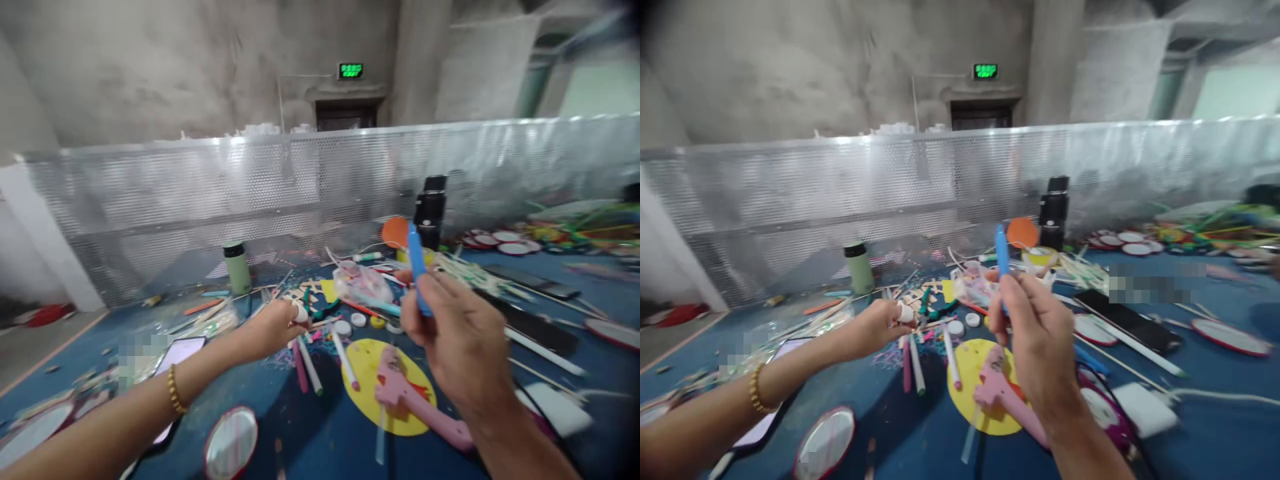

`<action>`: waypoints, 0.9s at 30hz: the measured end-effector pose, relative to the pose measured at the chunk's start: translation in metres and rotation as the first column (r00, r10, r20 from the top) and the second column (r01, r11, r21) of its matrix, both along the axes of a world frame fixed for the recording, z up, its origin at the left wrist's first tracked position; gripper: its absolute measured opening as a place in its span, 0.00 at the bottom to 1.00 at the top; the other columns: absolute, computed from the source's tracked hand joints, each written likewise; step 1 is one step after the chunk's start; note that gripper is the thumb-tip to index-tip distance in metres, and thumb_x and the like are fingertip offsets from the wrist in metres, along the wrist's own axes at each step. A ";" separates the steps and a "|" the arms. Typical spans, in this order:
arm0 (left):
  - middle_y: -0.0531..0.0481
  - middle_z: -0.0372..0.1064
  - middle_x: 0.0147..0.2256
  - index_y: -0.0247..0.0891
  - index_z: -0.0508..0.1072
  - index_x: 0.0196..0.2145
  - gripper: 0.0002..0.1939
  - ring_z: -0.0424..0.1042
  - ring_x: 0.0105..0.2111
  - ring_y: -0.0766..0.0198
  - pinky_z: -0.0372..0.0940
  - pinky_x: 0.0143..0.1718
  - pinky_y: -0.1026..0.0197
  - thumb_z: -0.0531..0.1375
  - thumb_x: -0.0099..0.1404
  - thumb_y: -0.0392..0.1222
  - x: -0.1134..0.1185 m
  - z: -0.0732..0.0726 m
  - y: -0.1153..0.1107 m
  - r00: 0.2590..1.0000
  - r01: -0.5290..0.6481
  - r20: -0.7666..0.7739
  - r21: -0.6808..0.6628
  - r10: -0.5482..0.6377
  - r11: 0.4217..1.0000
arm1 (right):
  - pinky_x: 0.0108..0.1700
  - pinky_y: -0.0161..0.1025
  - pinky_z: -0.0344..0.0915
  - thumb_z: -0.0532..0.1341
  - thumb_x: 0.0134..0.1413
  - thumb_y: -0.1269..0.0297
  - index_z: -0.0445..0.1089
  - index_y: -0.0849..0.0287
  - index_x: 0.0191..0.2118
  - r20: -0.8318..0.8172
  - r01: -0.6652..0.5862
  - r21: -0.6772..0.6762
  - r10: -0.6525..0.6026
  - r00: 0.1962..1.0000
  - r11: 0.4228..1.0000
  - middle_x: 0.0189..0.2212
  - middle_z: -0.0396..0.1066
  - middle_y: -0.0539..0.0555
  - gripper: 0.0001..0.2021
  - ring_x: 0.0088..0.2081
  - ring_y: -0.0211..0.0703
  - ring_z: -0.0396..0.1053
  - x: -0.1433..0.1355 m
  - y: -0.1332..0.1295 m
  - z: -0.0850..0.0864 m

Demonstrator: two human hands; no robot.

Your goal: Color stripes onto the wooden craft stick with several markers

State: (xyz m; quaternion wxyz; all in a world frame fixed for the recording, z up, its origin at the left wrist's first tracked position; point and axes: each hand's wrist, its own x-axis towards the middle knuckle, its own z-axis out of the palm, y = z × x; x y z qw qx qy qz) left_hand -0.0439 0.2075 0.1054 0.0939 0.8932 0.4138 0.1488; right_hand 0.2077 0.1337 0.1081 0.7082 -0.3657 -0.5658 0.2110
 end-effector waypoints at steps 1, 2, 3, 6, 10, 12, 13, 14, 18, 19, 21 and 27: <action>0.50 0.78 0.32 0.38 0.79 0.33 0.08 0.73 0.33 0.64 0.61 0.35 0.65 0.59 0.62 0.36 0.015 -0.008 0.006 1.000 0.009 -0.010 0.005 -0.009 1.000 | 0.18 0.30 0.52 0.56 0.67 0.55 0.68 0.58 0.31 -0.019 0.015 -0.015 -0.015 1.000 1.000 0.17 0.61 0.45 0.15 0.18 0.30 0.54 -0.003 0.001 0.004; 0.49 0.78 0.33 0.38 0.79 0.34 0.08 0.73 0.34 0.63 0.61 0.35 0.64 0.59 0.62 0.37 0.028 -0.014 0.013 1.000 0.009 -0.022 0.013 -0.009 1.000 | 0.17 0.31 0.51 0.57 0.66 0.54 0.68 0.58 0.32 -0.035 0.015 -0.026 -0.016 0.999 1.000 0.17 0.62 0.45 0.15 0.17 0.30 0.54 -0.005 0.002 0.006; 0.48 0.77 0.32 0.37 0.79 0.32 0.07 0.73 0.33 0.62 0.61 0.34 0.64 0.59 0.61 0.38 0.038 -0.018 0.020 0.999 0.002 -0.041 0.022 -0.001 1.000 | 0.17 0.31 0.51 0.57 0.66 0.54 0.69 0.57 0.32 -0.048 0.006 -0.039 -0.008 0.999 0.999 0.17 0.62 0.45 0.14 0.17 0.30 0.54 -0.007 0.002 0.006; 0.48 0.74 0.28 0.38 0.76 0.27 0.06 0.71 0.30 0.59 0.58 0.30 0.62 0.61 0.58 0.41 0.056 -0.031 0.041 0.993 -0.033 -0.113 0.038 0.037 0.999 | 0.18 0.32 0.51 0.57 0.66 0.53 0.67 0.57 0.31 -0.040 -0.007 -0.056 0.004 0.999 0.998 0.17 0.63 0.45 0.15 0.18 0.30 0.54 -0.009 -0.001 0.005; 0.48 0.73 0.29 0.39 0.75 0.30 0.06 0.71 0.31 0.58 0.57 0.29 0.62 0.63 0.56 0.43 0.062 -0.047 0.057 0.985 -0.020 -0.173 0.009 0.021 1.000 | 0.18 0.32 0.52 0.57 0.65 0.52 0.68 0.57 0.33 0.013 -0.010 -0.075 0.011 1.000 0.997 0.17 0.63 0.44 0.14 0.17 0.31 0.54 -0.010 -0.008 0.005; 0.47 0.74 0.31 0.39 0.74 0.31 0.04 0.71 0.32 0.57 0.58 0.30 0.62 0.62 0.55 0.39 0.062 -0.052 0.060 0.983 -0.013 -0.183 -0.007 0.012 1.000 | 0.19 0.32 0.53 0.56 0.65 0.52 0.70 0.57 0.38 0.042 -0.006 -0.075 0.009 0.999 0.997 0.16 0.61 0.43 0.13 0.16 0.31 0.54 -0.011 -0.010 0.006; 0.48 0.73 0.31 0.39 0.74 0.32 0.05 0.71 0.32 0.58 0.58 0.30 0.62 0.62 0.54 0.37 0.061 -0.054 0.062 0.983 -0.017 -0.184 -0.018 0.013 1.000 | 0.19 0.32 0.54 0.56 0.65 0.53 0.71 0.57 0.39 0.055 -0.002 -0.068 0.006 0.998 0.998 0.15 0.60 0.43 0.13 0.16 0.31 0.54 -0.012 -0.010 0.006; 0.48 0.73 0.31 0.38 0.74 0.33 0.07 0.71 0.32 0.59 0.59 0.29 0.63 0.61 0.53 0.35 0.059 -0.054 0.062 0.983 -0.022 -0.183 -0.030 0.016 0.999 | 0.19 0.32 0.54 0.56 0.65 0.53 0.71 0.57 0.40 0.063 -0.001 -0.063 0.005 0.998 0.998 0.15 0.60 0.43 0.13 0.17 0.30 0.54 -0.012 -0.011 0.007; 0.52 0.73 0.31 0.37 0.74 0.37 0.13 0.71 0.31 0.63 0.60 0.29 0.65 0.60 0.53 0.31 0.044 -0.048 0.062 0.987 -0.032 -0.157 -0.055 0.023 0.998 | 0.19 0.31 0.53 0.57 0.66 0.54 0.72 0.57 0.43 0.064 -0.016 -0.052 0.020 0.998 0.998 0.16 0.61 0.42 0.13 0.17 0.29 0.56 -0.011 -0.011 0.006; 0.52 0.73 0.32 0.37 0.74 0.37 0.12 0.71 0.32 0.63 0.61 0.30 0.66 0.59 0.53 0.31 0.040 -0.046 0.061 0.988 -0.031 -0.152 -0.052 0.022 0.998 | 0.19 0.30 0.54 0.57 0.66 0.54 0.72 0.57 0.44 0.063 -0.022 -0.053 0.025 0.998 0.998 0.16 0.61 0.42 0.13 0.17 0.29 0.56 -0.011 -0.010 0.005; 0.52 0.73 0.33 0.37 0.75 0.35 0.10 0.71 0.34 0.63 0.62 0.33 0.66 0.60 0.54 0.31 0.033 -0.045 0.059 0.988 -0.021 -0.153 -0.049 0.013 0.999 | 0.19 0.30 0.53 0.57 0.65 0.54 0.72 0.57 0.44 0.062 -0.027 -0.048 0.030 0.998 0.998 0.16 0.61 0.42 0.13 0.17 0.29 0.56 -0.011 -0.010 0.005; 0.44 0.73 0.43 0.37 0.75 0.44 0.17 0.71 0.43 0.55 0.64 0.44 0.60 0.58 0.56 0.29 0.027 -0.040 0.051 0.978 -0.060 -0.197 0.058 0.071 0.997 | 0.18 0.30 0.52 0.58 0.65 0.55 0.72 0.58 0.43 0.060 -0.028 -0.040 0.031 0.998 0.999 0.17 0.62 0.43 0.13 0.17 0.28 0.55 -0.011 -0.008 0.004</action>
